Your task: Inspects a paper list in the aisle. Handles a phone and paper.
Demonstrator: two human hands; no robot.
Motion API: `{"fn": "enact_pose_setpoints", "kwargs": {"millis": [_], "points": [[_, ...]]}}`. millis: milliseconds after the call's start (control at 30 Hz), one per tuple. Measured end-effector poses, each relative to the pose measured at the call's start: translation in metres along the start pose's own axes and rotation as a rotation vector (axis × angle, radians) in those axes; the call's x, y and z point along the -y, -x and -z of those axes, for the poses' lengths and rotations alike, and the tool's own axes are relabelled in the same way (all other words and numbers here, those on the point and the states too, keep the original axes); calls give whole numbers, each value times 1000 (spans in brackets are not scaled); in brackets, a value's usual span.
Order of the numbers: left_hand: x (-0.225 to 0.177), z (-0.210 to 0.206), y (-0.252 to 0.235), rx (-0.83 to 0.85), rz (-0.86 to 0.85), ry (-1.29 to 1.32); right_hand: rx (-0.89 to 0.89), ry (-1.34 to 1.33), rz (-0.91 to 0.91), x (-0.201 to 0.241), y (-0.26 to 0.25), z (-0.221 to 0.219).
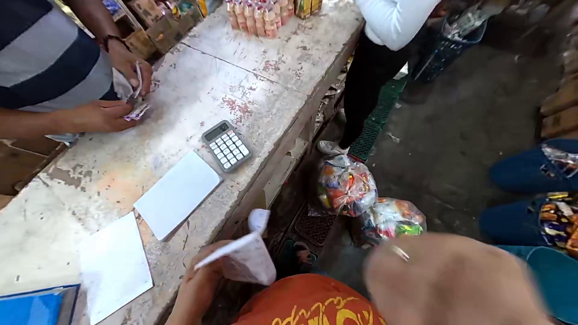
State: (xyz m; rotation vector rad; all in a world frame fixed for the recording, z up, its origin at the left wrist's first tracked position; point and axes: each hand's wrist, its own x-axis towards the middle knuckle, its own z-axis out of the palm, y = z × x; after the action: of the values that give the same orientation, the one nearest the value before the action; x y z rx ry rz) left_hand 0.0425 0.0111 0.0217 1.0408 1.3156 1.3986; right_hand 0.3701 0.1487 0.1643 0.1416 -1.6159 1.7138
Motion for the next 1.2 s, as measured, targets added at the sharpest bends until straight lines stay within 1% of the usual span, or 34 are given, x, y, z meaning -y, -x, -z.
{"fn": "enact_pose_setpoints", "kwargs": {"millis": [67, 100, 133, 167, 200, 233, 267, 333, 367, 400, 433, 500, 533, 567, 600, 633, 700, 767, 967, 1067, 1200], "points": [[-10, -14, -7, 289, -69, -74, -31, 321, -27, -41, 10, 17], [-14, -20, -11, 381, -91, -101, -4, 486, -85, -58, 15, 21], [-17, -26, -16, 435, -118, -135, 59, 625, -163, -69, 20, 24], [-19, -32, -20, 449, -139, -176, 124, 711, -237, -77, 25, 25], [-22, -36, -24, 432, -148, -227, 163, 741, -299, -82, 29, 27], [-25, -40, -26, 387, -144, -284, 155, 750, -352, -87, 33, 31], [-28, -44, -29, 320, -131, -346, 108, 763, -415, -92, 37, 36], [-32, -49, -35, 173, -99, -479, -7, 763, -645, -100, 45, 55], [-32, -51, -39, 129, -80, -547, -75, 713, -775, -103, 49, 66], [-30, -53, -42, 99, -56, -606, -163, 639, -855, -108, 54, 76], [-28, -54, -44, 84, -31, -634, -278, 538, -879, -114, 60, 84], [-20, -57, -45, 66, 6, -596, -565, 217, -816, -128, 71, 87], [-16, -58, -44, 54, 24, -544, -681, 42, -774, -135, 77, 84], [-13, -59, -43, 39, 51, -485, -735, -106, -747, -140, 82, 80], [-11, -59, -41, 27, 80, -416, -733, -200, -743, -143, 88, 75], [-10, -58, -41, 18, 108, -340, -713, -238, -753, -144, 91, 68], [-9, -57, -38, 12, 151, -229, -687, -203, -778, -145, 96, 53], [-10, -52, -36, 32, 165, -174, -709, -125, -782, -145, 100, 38], [-7, -39, -33, 175, 161, -81, -940, 71, -786, -127, 105, -8], [4, -39, -34, 250, 163, -103, -1053, 121, -773, -121, 113, -27], [27, -45, -38, 321, 155, -67, -1206, 164, -734, -118, 130, -50]]}}
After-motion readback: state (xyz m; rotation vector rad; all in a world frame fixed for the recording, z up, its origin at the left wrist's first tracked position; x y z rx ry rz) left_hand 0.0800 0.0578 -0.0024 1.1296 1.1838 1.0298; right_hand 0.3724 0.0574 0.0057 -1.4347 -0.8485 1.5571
